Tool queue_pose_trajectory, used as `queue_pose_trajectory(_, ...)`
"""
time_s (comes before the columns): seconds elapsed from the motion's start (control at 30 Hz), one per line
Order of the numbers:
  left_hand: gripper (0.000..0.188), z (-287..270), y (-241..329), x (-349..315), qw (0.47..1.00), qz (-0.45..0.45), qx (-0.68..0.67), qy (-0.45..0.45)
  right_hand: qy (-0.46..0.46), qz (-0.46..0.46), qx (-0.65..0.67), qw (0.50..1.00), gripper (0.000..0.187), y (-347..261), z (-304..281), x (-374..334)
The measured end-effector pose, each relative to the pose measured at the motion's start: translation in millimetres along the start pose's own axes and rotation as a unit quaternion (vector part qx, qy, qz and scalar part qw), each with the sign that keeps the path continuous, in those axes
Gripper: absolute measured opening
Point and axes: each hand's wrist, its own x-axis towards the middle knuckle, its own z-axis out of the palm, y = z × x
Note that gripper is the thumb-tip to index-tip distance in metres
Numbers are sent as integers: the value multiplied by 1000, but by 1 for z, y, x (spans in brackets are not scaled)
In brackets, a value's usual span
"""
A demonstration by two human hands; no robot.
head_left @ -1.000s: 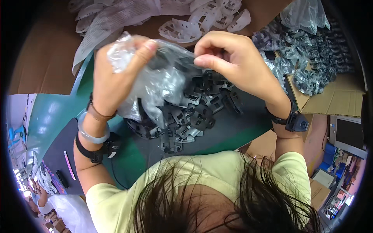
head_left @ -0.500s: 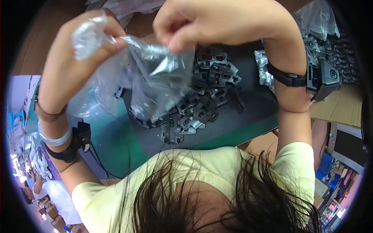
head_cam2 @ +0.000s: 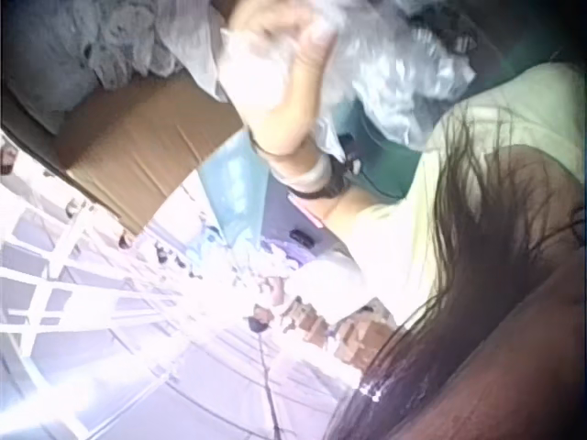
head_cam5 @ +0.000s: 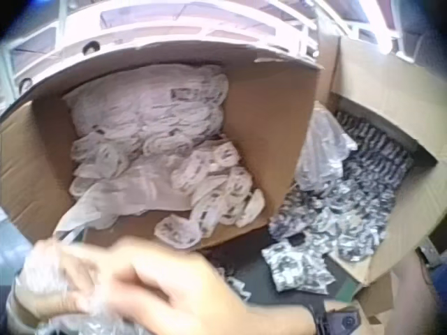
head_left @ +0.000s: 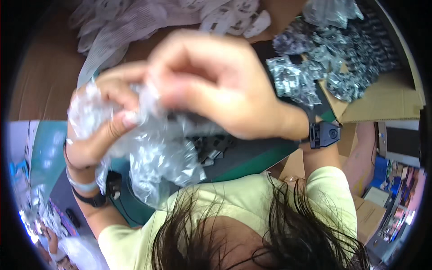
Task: Manually assemble black plastic computer mouse components by fitting a small black plate onto a white plastic shell.
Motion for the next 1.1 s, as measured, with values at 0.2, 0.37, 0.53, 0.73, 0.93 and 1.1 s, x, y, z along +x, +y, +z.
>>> queue_pose_trajectory(0.2,13,0,-26,-26,981,-100,31,164,167,86,-421,888,18,-18,-71,-103)
queue_pose_trajectory(0.37,26,-7,-4,-21,962,51,203,173,152,247,-659,694,25,3,-139,-107)
queue_pose_trajectory(0.53,64,-19,1,-32,951,-14,95,295,232,214,-445,838,12,-14,-138,-101)
queue_pose_trajectory(0.73,33,22,-24,-2,977,49,123,165,110,147,-151,971,9,-28,-90,-41)
queue_pose_trajectory(0.93,35,57,-22,42,987,80,29,134,-39,133,68,988,27,-9,-45,6)
queue_pose_trajectory(1.1,12,38,-21,35,987,-46,-39,148,67,71,101,990,33,19,-44,2)
